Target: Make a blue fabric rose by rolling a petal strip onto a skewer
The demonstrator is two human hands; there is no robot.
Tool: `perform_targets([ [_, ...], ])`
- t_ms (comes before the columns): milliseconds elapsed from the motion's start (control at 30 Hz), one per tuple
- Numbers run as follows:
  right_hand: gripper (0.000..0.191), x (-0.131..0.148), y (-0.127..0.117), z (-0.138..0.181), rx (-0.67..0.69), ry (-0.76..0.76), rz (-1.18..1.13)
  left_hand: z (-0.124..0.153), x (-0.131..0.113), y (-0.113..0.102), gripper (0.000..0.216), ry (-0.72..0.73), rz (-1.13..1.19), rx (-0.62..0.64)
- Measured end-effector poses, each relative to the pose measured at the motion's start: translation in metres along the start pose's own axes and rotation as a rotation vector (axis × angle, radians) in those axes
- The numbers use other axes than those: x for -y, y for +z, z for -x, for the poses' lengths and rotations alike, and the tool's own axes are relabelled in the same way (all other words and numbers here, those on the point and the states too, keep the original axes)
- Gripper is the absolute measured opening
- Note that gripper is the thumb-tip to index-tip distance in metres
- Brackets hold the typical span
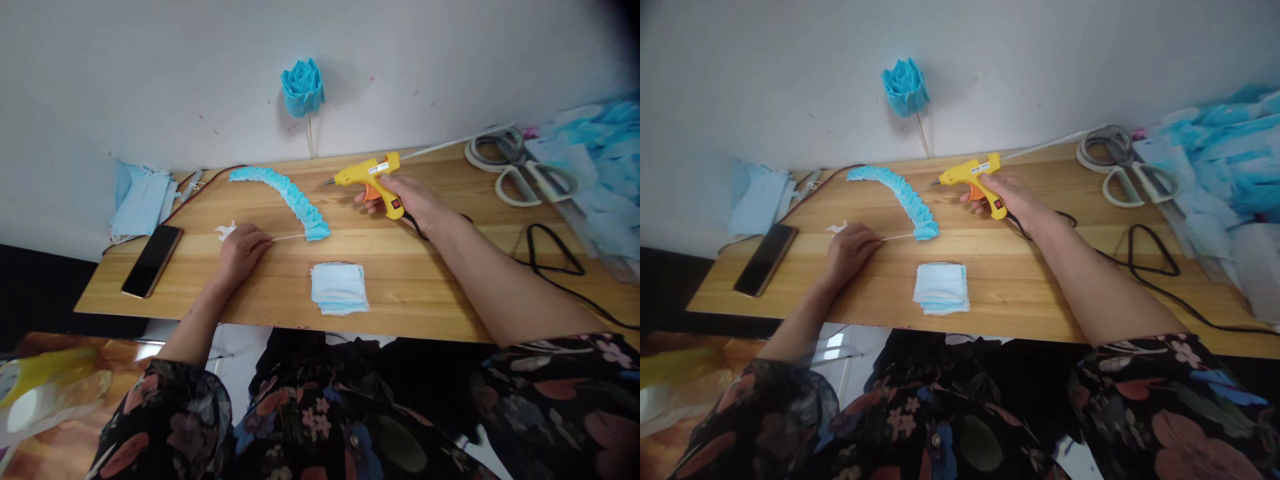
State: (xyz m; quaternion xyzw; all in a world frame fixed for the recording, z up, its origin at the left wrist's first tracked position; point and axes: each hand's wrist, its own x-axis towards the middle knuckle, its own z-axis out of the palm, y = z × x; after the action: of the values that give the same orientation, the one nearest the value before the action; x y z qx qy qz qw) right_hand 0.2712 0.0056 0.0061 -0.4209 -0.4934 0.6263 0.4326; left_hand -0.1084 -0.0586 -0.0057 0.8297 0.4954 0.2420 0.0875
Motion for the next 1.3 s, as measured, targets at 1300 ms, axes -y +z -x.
perform_targets([
  [1300, 0.034, -0.0005, 0.0015, 0.0009, -0.006, -0.011, -0.007, 0.002, -0.0023, 0.0014, 0.029, -0.007, 0.012, -0.032],
])
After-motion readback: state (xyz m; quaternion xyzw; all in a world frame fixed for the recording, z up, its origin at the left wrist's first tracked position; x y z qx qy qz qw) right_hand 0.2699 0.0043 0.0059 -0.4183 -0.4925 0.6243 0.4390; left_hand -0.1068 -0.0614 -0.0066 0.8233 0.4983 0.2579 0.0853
